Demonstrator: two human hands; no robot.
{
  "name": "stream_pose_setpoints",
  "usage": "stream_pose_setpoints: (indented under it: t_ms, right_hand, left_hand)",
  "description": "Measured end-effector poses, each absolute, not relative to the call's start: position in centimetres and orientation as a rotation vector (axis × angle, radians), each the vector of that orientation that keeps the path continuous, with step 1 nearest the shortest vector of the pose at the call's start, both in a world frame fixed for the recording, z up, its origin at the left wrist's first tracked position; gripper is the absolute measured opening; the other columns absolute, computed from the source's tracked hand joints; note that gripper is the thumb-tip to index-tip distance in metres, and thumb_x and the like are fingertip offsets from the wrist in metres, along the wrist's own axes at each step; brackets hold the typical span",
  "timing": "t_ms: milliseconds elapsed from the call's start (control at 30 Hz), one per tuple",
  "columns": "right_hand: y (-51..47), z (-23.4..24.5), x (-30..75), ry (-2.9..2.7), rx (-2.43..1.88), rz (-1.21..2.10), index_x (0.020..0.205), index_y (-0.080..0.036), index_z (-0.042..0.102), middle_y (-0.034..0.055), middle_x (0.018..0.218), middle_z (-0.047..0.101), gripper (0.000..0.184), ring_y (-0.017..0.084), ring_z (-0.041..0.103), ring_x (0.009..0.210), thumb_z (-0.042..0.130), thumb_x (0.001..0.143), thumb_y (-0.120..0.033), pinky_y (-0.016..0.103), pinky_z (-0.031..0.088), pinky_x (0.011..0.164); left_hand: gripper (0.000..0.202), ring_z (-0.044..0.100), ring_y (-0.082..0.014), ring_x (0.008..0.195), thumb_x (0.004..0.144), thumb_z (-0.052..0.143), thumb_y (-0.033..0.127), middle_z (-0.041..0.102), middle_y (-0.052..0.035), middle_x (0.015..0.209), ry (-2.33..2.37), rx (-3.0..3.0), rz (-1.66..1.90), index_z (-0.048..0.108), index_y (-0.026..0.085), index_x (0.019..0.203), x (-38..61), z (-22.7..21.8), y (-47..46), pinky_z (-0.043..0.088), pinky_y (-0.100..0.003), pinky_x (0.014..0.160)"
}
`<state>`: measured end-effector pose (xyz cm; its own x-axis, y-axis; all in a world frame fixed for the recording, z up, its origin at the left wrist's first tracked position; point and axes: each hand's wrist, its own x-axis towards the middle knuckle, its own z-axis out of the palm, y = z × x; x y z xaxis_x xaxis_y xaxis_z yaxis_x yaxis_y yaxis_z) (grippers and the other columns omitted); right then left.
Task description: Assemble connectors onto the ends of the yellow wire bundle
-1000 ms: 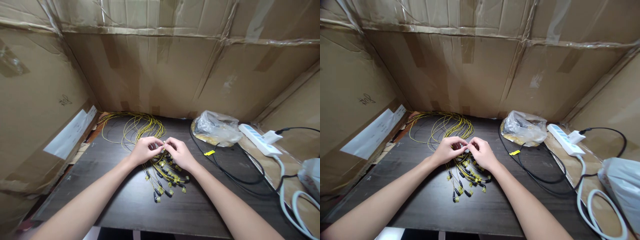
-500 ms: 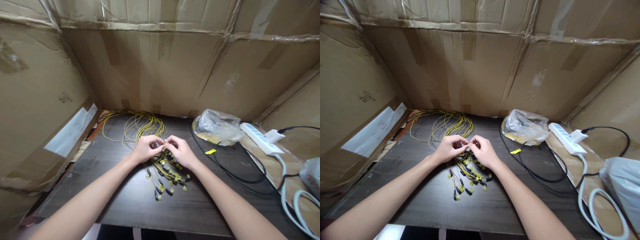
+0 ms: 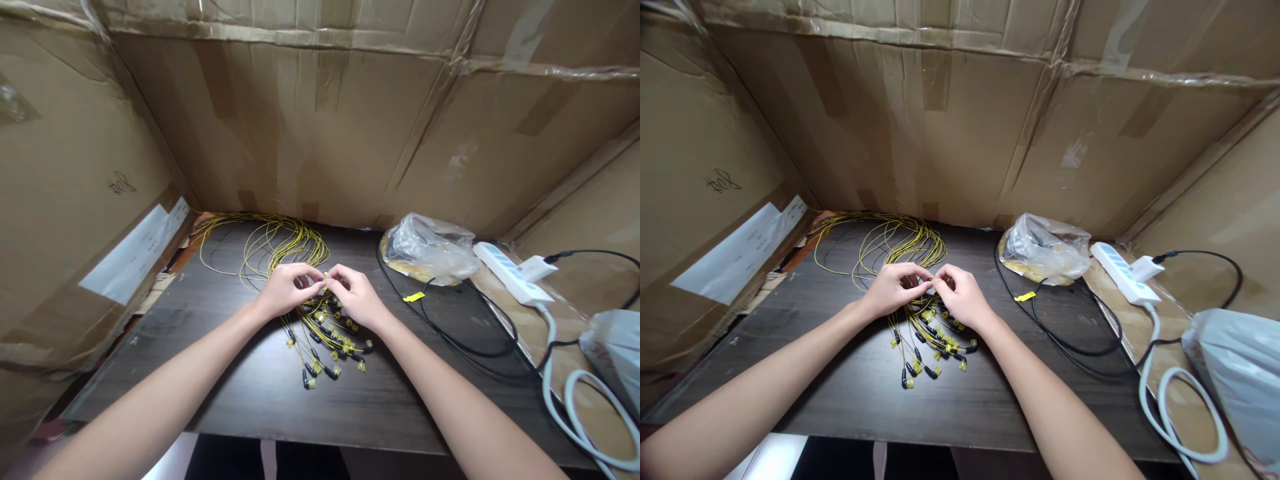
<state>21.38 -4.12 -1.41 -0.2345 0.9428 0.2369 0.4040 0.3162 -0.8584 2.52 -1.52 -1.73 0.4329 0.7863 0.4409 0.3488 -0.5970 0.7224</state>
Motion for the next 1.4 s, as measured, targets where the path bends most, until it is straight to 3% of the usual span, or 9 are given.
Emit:
stream_pose_setpoints:
  t_ms: [200,333,433,633,833,1033,1233,1400]
  right_hand:
    - [-4.19,-1.37,21.21,-1.83,-1.241,0.8,0.06,-0.02,0.045,-0.0035,0.057,0.039,0.043,0.012,0.037,0.057,0.045,0.095,-0.045,0.026,0.03,0.055]
    - [-4.2,-1.32,21.21,-1.78,-1.226,0.832,0.074,-0.019,0.059,-0.0017,0.066,0.054,0.028,0.013,0.045,0.061,0.052,0.091,-0.04,0.026,0.035,0.058]
    - [-4.18,-1.35,21.28,-1.773,-1.215,0.868,0.079,-0.019,0.06,-0.0013,0.07,0.057,0.02,0.013,0.048,0.063,0.055,0.088,-0.036,0.025,0.037,0.059]
    - [-4.15,-1.53,21.35,-1.852,-1.243,0.782,0.06,-0.02,0.046,-0.0027,0.057,0.042,0.044,0.013,0.04,0.058,0.041,0.097,-0.043,0.027,0.031,0.057]
    - [-4.17,-1.43,21.34,-1.82,-1.217,0.82,0.08,-0.019,0.06,-0.0012,0.069,0.055,0.02,0.014,0.047,0.062,0.052,0.089,-0.036,0.027,0.035,0.059]
    - [-4.2,-1.41,21.41,-1.843,-1.255,0.799,0.059,-0.02,0.045,-0.0029,0.057,0.04,0.043,0.012,0.038,0.057,0.044,0.095,-0.044,0.028,0.029,0.056]
    - [-4.15,-1.37,21.43,-1.791,-1.221,0.831,0.078,-0.019,0.059,-0.001,0.07,0.056,0.02,0.014,0.048,0.064,0.053,0.088,-0.036,0.027,0.035,0.061]
    - [-4.14,-1.52,21.47,-1.88,-1.258,0.748,0.062,-0.02,0.047,-0.0028,0.058,0.041,0.041,0.013,0.039,0.058,0.042,0.097,-0.041,0.027,0.029,0.058]
  left_hand:
    - [0.011,0.057,-0.008,0.055,0.082,0.069,0.021,0.071,-0.0027,0.074,0.923,2.185,1.083,0.076,0.015,0.088,2.5,-1.67,-1.59,0.047,-0.018,0.054]
    - [0.01,0.056,-0.0075,0.053,0.081,0.07,0.021,0.071,-0.0022,0.072,0.941,2.176,1.076,0.075,0.014,0.086,2.5,-1.62,-1.61,0.046,-0.018,0.053]
    - [0.011,0.057,-0.0079,0.054,0.083,0.07,0.024,0.072,-0.0027,0.073,0.94,2.163,1.061,0.075,0.014,0.086,2.51,-1.58,-1.59,0.046,-0.018,0.053]
    - [0.011,0.06,-0.0091,0.057,0.083,0.069,0.023,0.073,-0.0032,0.077,0.923,2.199,1.045,0.074,0.015,0.088,2.56,-1.44,-1.68,0.049,-0.019,0.056]
    - [0.011,0.059,-0.0086,0.056,0.083,0.069,0.024,0.073,-0.0027,0.075,0.946,2.15,1.05,0.075,0.014,0.087,2.51,-1.45,-1.63,0.048,-0.019,0.055]
    - [0.013,0.059,-0.0083,0.057,0.084,0.07,0.025,0.072,-0.0024,0.074,0.916,2.184,1.06,0.075,0.014,0.088,2.54,-1.6,-1.62,0.048,-0.018,0.055]
    - [0.014,0.057,-0.0075,0.054,0.084,0.07,0.026,0.073,-0.0022,0.074,0.933,2.158,1.029,0.075,0.014,0.088,2.67,-1.67,-1.51,0.047,-0.018,0.054]
    - [0.013,0.059,-0.0078,0.056,0.084,0.07,0.024,0.073,-0.0025,0.076,0.901,2.205,1.039,0.074,0.013,0.088,2.67,-1.65,-1.54,0.048,-0.018,0.055]
